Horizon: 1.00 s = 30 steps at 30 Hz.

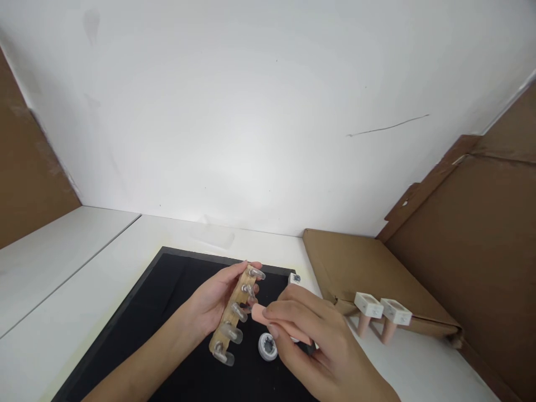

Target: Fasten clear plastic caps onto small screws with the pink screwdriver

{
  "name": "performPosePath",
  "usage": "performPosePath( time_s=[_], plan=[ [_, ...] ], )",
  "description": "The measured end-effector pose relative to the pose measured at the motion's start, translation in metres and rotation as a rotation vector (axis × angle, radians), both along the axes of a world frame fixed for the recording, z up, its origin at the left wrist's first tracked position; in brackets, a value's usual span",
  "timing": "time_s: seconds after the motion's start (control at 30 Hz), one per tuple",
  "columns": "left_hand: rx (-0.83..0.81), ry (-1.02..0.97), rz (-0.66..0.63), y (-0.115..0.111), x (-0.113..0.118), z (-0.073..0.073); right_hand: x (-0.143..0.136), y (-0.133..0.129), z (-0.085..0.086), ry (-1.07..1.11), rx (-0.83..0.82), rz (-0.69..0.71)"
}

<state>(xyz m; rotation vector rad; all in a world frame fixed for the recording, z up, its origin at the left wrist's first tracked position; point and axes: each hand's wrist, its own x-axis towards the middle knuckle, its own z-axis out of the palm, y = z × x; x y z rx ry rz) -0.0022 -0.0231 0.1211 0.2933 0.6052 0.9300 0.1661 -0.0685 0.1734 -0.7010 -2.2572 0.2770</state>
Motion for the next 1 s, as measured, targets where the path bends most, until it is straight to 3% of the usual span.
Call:
performPosePath(
  time_s=[0.4, 0.7, 1.0],
  plan=[
    [-0.028, -0.102, 0.015, 0.003, -0.002, -0.001, -0.002, -0.001, -0.005, -0.103, -0.017, -0.012],
    [-0.034, -0.122, 0.007, 0.004, -0.006, 0.001, 0.022, 0.011, 0.001, -0.602, -0.432, -0.168],
    [-0.05, -0.101, 0.007, 0.002, -0.004, 0.001, 0.01, 0.027, -0.018, -0.801, -0.559, -0.144]
  ],
)
